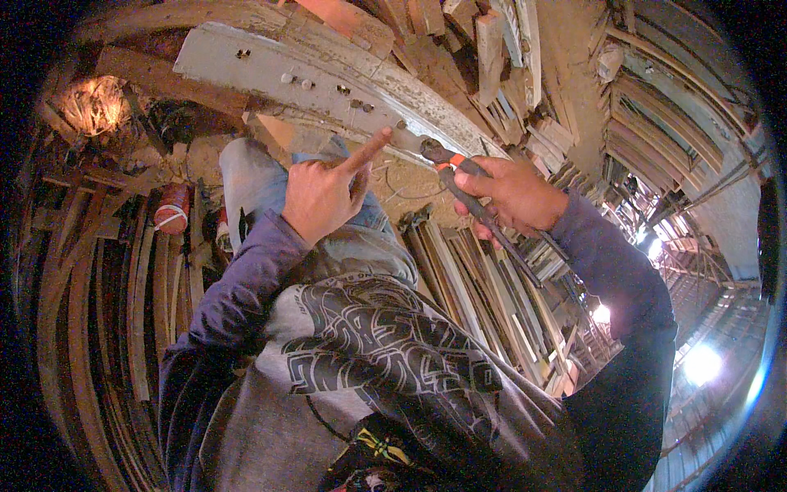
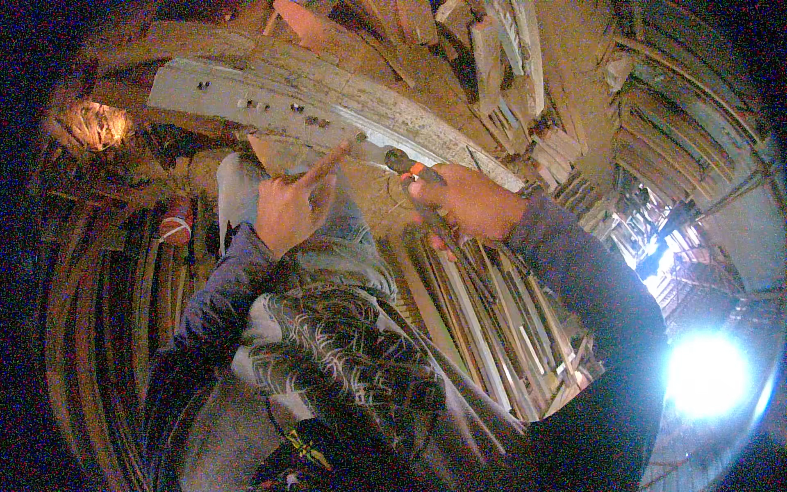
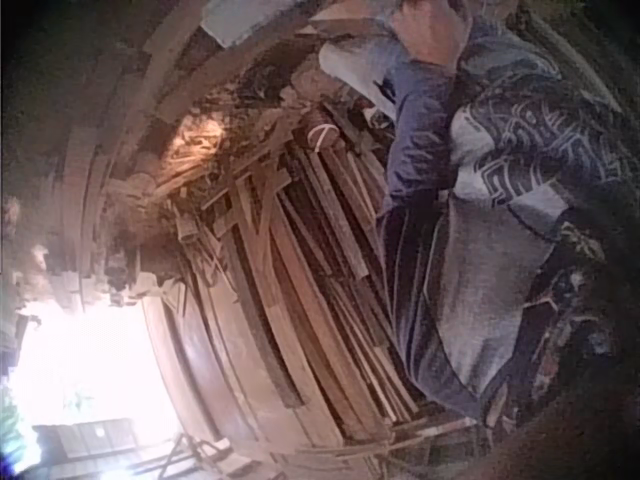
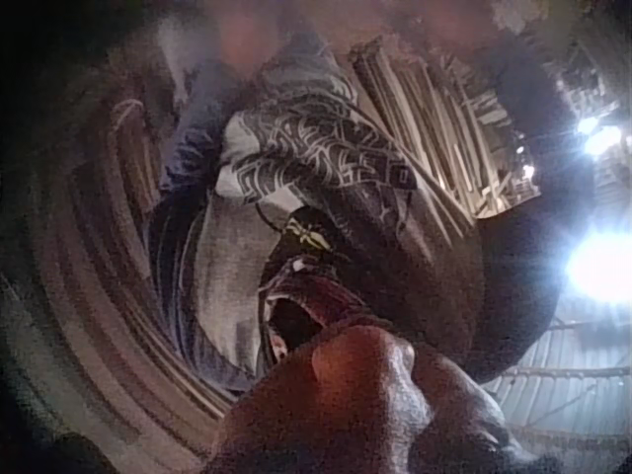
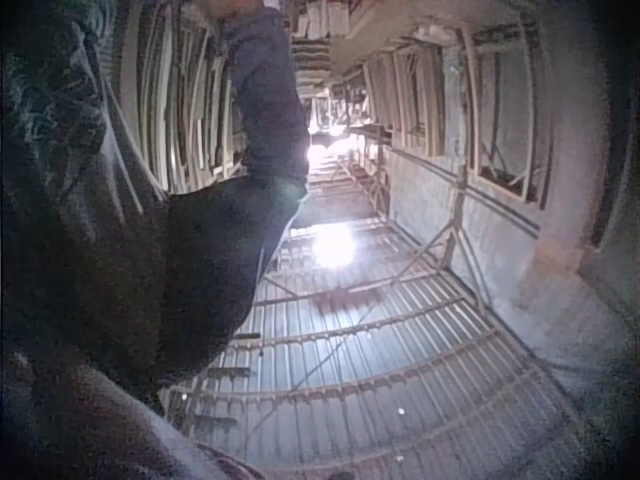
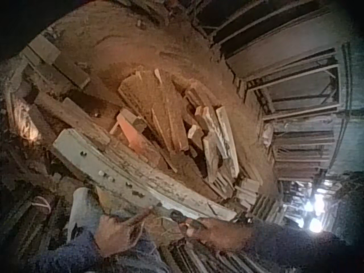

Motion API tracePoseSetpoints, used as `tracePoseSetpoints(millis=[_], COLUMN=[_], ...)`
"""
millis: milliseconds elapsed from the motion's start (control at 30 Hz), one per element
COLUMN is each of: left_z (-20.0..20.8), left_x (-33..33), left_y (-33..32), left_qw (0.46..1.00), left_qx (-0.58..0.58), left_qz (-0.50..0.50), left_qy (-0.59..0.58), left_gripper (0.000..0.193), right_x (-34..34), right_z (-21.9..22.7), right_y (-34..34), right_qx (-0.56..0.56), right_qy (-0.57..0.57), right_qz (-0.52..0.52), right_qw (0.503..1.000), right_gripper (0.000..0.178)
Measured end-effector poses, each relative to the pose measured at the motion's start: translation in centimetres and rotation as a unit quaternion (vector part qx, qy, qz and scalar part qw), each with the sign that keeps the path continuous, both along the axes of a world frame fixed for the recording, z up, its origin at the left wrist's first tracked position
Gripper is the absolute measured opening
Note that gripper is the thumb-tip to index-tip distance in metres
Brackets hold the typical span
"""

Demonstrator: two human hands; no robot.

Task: The person uses a hammer and pliers to remove nails from a long white wooden plank. They repeatedly pry nails out with the pliers and strike the plank with the hammer to loosen them.

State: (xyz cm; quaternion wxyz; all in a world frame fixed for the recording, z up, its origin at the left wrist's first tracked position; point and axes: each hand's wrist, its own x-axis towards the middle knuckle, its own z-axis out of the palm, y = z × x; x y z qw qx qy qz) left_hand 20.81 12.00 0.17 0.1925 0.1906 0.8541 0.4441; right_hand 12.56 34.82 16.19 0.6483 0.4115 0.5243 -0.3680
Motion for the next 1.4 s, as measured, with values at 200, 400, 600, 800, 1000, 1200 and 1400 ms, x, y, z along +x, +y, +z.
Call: tracePoseSetpoints(millis=[200,400,600,800,1000,1200,1400], left_z=[-0.1,-0.1,-0.2,0.7,2.4,3.5,3.4], left_x=[0.0,-0.1,-0.5,-0.7,-1.6,-2.6,-3.1], left_y=[0.1,-0.1,-0.5,-0.1,2.8,4.8,4.4], left_qw=[0.999,0.999,1.000,0.999,0.811,0.655,0.418], left_qx=[0.010,0.022,0.020,0.030,0.383,0.469,0.654], left_qz=[0.013,0.011,-0.009,0.012,0.188,0.155,0.178], left_qy=[0.028,0.034,0.017,0.008,-0.401,-0.572,-0.605], left_gripper=[0.066,0.068,0.068,0.057,0.026,0.034,0.052], right_x=[1.3,3.7,9.7,13.5,15.6,15.3,14.6], right_z=[-0.2,0.2,-0.3,0.2,1.5,2.4,3.8], right_y=[0.7,1.1,0.7,1.2,-0.4,-1.8,-3.4], right_qx=[-0.036,-0.043,0.040,0.112,0.089,0.087,0.031], right_qy=[0.058,0.142,0.265,0.335,0.409,0.413,0.433], right_qz=[0.037,0.062,0.052,-0.019,0.046,0.123,0.138], right_qw=[0.997,0.987,0.962,0.935,0.907,0.898,0.890], right_gripper=[0.048,0.048,0.042,0.046,0.045,0.045,0.045])
